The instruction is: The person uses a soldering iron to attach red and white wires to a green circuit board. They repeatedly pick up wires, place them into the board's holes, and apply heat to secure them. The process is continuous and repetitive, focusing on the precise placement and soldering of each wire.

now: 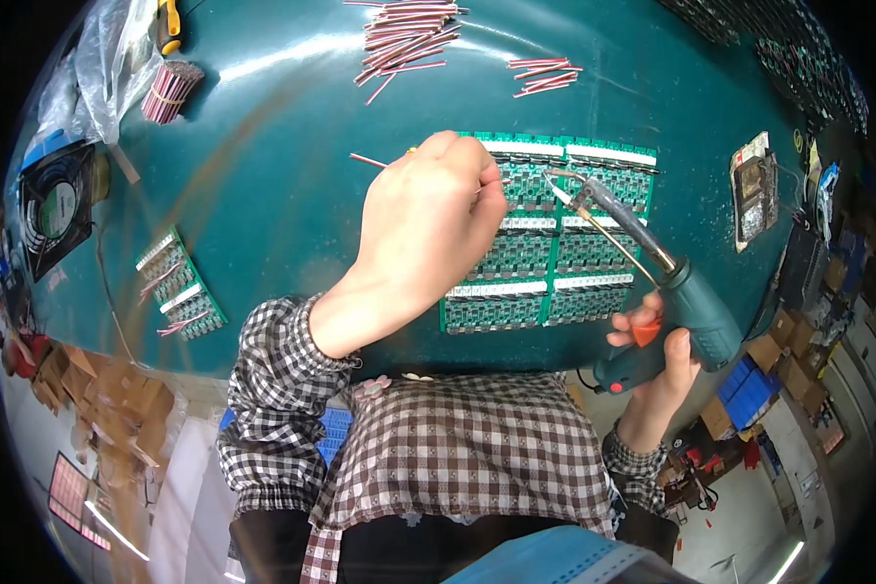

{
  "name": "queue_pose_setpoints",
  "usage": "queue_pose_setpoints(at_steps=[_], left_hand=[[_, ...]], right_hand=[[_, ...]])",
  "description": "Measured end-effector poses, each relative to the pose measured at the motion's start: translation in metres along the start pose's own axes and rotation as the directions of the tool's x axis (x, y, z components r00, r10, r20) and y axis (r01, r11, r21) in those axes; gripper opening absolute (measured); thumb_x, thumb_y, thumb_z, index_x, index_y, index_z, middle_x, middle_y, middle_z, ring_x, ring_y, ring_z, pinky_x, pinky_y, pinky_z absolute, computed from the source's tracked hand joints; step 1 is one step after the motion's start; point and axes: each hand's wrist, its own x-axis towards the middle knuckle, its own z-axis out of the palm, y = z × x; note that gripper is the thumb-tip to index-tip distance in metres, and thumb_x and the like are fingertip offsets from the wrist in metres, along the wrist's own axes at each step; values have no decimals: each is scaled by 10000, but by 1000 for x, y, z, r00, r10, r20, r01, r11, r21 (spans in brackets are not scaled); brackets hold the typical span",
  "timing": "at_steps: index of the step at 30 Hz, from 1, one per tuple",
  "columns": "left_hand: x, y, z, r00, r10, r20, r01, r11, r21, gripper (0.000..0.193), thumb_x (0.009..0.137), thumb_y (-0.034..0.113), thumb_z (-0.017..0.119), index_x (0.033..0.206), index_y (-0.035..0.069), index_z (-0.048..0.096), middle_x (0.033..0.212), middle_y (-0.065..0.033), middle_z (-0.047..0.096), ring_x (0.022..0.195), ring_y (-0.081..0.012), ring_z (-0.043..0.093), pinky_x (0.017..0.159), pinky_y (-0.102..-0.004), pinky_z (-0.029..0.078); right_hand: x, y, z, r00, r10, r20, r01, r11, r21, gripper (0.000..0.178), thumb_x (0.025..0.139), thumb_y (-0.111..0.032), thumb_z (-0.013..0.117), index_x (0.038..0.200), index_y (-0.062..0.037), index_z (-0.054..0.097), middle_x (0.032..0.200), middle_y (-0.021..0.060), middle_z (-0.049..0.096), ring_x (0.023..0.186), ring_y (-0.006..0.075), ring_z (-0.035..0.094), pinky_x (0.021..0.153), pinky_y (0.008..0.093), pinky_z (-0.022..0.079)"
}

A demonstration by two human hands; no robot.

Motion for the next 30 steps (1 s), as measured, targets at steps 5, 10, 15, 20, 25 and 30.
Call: queue_pose_setpoints(at_steps=[5,10,15,20,25,30], left_hand=[[5,-2,-5,997,-41,58,46,995,-92,73,724,20,644,747,37,577,703,-62,570,594,-195,563,546,-308,460],[4,-2,-4,996,-63,58,67,995,-77,59,726,19,634,743,33,579,691,-64,558,590,-182,548,541,-300,445],[5,-3,-4,997,-41,60,46,994,-96,58,726,17,632,743,35,579,689,-64,556,589,-184,539,538,-302,440],[5,-3,-4,998,-41,53,46,994,-98,60,723,14,630,741,34,576,676,-67,545,578,-194,528,536,-309,434],[6,-2,-6,997,-36,66,41,996,-74,56,723,12,625,742,33,577,670,-70,538,580,-198,528,538,-310,432],[6,0,-7,996,-39,76,44,997,-67,60,722,14,628,747,30,577,672,-70,540,583,-197,534,538,-312,434]], right_hand=[[0,2,2,1000,12,-7,-12,998,-60,570,874,-406,625,1123,99,535,838,134,612,746,254,673,586,317,602],[-1,4,0,999,41,9,-41,999,2,505,848,-285,670,1117,124,548,834,166,630,748,295,681,628,369,613],[1,4,1,997,76,4,-76,997,-8,493,829,-267,684,1108,120,558,825,170,632,726,273,679,623,366,612],[1,5,3,996,92,2,-92,996,-24,480,821,-250,685,1103,119,563,821,170,638,711,259,675,623,367,610],[1,5,5,997,80,0,-80,995,-53,452,822,-221,682,1097,118,569,806,164,641,692,244,668,622,366,607],[2,5,7,999,37,25,-35,996,-79,400,834,-180,666,1083,119,578,800,162,643,689,241,667,614,359,603]])
